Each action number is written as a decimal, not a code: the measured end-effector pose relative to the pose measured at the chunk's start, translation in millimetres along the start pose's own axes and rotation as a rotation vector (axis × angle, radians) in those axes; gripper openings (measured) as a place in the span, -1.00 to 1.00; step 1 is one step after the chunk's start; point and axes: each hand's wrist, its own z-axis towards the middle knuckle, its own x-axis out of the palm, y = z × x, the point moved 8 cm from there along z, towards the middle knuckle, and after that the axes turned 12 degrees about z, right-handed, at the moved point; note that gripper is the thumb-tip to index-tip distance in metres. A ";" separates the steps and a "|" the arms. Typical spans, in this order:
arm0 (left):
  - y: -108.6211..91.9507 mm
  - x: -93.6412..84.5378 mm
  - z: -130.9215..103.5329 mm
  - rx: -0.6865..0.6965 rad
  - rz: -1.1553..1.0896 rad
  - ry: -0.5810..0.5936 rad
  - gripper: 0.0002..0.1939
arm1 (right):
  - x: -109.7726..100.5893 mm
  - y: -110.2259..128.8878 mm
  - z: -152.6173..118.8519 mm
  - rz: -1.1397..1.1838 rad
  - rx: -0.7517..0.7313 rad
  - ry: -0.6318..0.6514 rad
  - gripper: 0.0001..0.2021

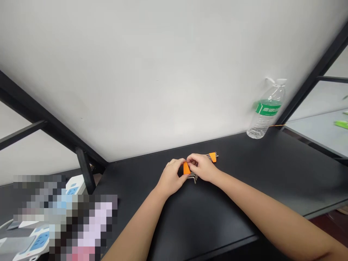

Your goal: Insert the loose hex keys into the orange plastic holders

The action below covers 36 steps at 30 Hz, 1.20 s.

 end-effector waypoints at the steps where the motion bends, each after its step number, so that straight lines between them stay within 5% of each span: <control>1: 1.2 0.6 -0.2 0.004 0.004 -0.001 -0.55 | 0.4 -0.7 0.0 0.004 0.017 -0.001 -0.85; 6: 22.2 1.5 -0.7 -0.053 0.076 -0.023 -0.51 | -19.0 -14.7 1.4 -0.121 0.200 -0.003 -0.80; 10: 42.8 -3.8 -1.4 -0.199 0.120 -0.073 -0.55 | -27.6 -29.7 -2.6 -0.335 0.334 0.196 -0.78; 14: 42.1 -2.7 -1.0 -0.218 0.116 -0.066 -0.56 | -17.0 -25.8 -7.7 -0.469 0.248 0.321 -0.81; 21: 39.5 2.1 -1.3 -0.193 0.091 -0.070 -0.56 | -1.8 -13.9 -11.9 -0.460 0.179 0.357 -0.84; 28: 36.9 2.5 -1.6 -0.194 0.074 -0.044 -0.56 | -77.2 -12.8 1.2 -0.707 0.247 0.129 -0.80; 31: 36.6 4.0 -1.8 -0.201 0.068 -0.016 -0.56 | -100.1 -27.8 -1.8 -0.766 0.333 0.171 -0.70; 36: 40.3 7.0 -3.1 -0.203 0.048 -0.009 -0.55 | -99.9 -50.0 -9.3 -0.769 0.427 0.336 -0.59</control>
